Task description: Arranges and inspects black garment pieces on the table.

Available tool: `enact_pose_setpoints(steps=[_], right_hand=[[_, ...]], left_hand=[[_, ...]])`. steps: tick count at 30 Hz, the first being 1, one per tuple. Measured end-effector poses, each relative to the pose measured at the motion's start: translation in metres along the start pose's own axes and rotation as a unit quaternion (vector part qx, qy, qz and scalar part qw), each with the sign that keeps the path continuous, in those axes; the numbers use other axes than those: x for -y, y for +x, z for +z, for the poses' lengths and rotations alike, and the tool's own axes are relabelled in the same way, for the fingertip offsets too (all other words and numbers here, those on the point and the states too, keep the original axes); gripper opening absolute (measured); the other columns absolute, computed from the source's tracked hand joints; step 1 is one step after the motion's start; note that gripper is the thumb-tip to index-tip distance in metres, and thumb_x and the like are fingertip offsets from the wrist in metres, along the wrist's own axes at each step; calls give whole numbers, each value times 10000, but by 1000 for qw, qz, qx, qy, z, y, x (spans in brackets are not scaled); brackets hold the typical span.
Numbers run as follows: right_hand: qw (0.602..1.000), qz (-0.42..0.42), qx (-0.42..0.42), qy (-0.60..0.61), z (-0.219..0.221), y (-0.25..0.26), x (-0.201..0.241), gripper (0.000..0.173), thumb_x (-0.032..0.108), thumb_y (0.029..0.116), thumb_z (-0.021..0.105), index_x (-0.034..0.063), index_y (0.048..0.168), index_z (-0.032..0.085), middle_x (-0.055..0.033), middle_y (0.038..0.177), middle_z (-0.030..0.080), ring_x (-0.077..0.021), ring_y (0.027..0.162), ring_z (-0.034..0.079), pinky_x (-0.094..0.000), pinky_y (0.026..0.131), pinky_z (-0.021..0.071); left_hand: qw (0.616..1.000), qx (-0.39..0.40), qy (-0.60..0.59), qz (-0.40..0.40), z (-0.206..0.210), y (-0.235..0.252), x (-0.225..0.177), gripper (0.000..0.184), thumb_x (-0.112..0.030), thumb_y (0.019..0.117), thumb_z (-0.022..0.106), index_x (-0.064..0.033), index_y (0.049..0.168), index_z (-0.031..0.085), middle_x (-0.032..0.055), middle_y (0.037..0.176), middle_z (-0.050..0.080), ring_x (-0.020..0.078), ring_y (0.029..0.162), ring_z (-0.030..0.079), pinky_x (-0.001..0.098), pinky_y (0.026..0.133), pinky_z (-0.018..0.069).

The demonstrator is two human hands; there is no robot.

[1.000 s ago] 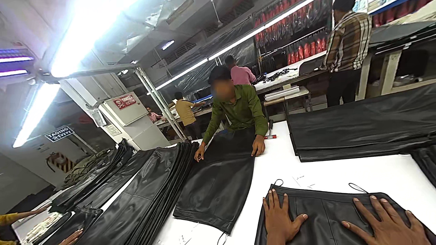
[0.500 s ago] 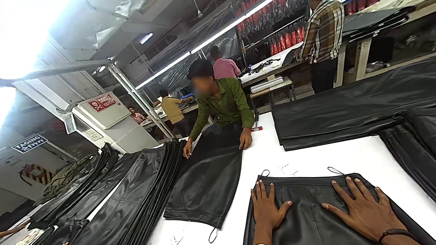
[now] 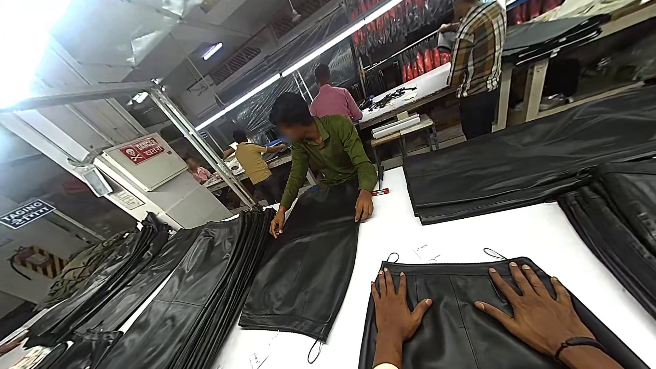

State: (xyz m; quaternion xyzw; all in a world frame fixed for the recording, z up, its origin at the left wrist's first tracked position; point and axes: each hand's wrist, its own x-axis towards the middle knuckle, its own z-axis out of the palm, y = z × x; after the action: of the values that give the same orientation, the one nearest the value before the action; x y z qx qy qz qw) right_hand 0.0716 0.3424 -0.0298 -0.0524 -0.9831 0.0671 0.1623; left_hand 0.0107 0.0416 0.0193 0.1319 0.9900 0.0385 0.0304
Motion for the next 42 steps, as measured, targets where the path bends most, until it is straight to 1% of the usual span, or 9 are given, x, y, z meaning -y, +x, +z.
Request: enact_pose_setpoints(steps=[3,7,15,23,28,31,35,42], right_hand=[[1000,1,-2,-3,1,1,0,1182,1007,733,135,238,1579,435,-232,1631,349,-456,1516,300,-728,1174,170],[1000,-2,0,-1,1,0,0,1190,1004,737,140,215,1576,440,-246,1624,354,-465,1513,301,-730,1174,173],[1000,-1,-3,2,1,-1,-1,1187,1006,735,142,226,1582,429,-243,1632,340,-456,1519,295,-731,1175,166],[1000,-4,-1,-3,0,0,0,1182,1003,738,134,227,1576,440,-246,1624,354,-468,1507,312,-737,1167,174],[1000,-3,-1,-5,2,0,-1,1181,1004,736,135,232,1576,440,-241,1627,352,-465,1513,303,-733,1169,177],[1000,-3,-2,-4,3,0,-1,1199,1008,731,135,214,1576,440,-253,1622,353,-465,1512,304,-728,1171,179],[1000,-2,-1,-3,4,0,-2,1189,1009,731,139,229,1578,436,-244,1628,348,-463,1515,298,-730,1173,172],[1000,-5,2,2,1,0,-1,1185,1002,740,152,214,1579,434,-258,1625,344,-469,1515,293,-732,1172,173]], left_hand=[[1000,1,4,2,-1,0,-1,1026,-914,854,178,-261,1643,251,175,1716,116,359,1592,68,649,1245,19],[1000,-2,4,4,0,0,0,1023,-905,861,184,-248,1641,262,183,1713,124,368,1590,75,656,1242,22],[1000,-8,2,4,2,0,1,1020,-907,860,182,-256,1640,264,177,1714,122,362,1591,74,644,1247,28],[1000,5,8,1,0,1,0,1031,-914,853,173,-258,1645,244,179,1716,105,365,1591,60,656,1240,16],[1000,-3,7,4,2,0,1,1024,-909,859,172,-256,1644,247,175,1716,112,361,1592,65,648,1244,21],[1000,-3,8,6,2,0,1,1027,-908,859,171,-251,1645,247,183,1715,107,365,1591,64,647,1244,20],[1000,1,4,5,1,0,1,1032,-913,855,173,-253,1645,243,179,1716,106,366,1591,65,649,1244,18],[1000,4,2,5,0,1,1,1028,-910,858,172,-252,1645,247,180,1715,115,371,1590,68,652,1243,15]])
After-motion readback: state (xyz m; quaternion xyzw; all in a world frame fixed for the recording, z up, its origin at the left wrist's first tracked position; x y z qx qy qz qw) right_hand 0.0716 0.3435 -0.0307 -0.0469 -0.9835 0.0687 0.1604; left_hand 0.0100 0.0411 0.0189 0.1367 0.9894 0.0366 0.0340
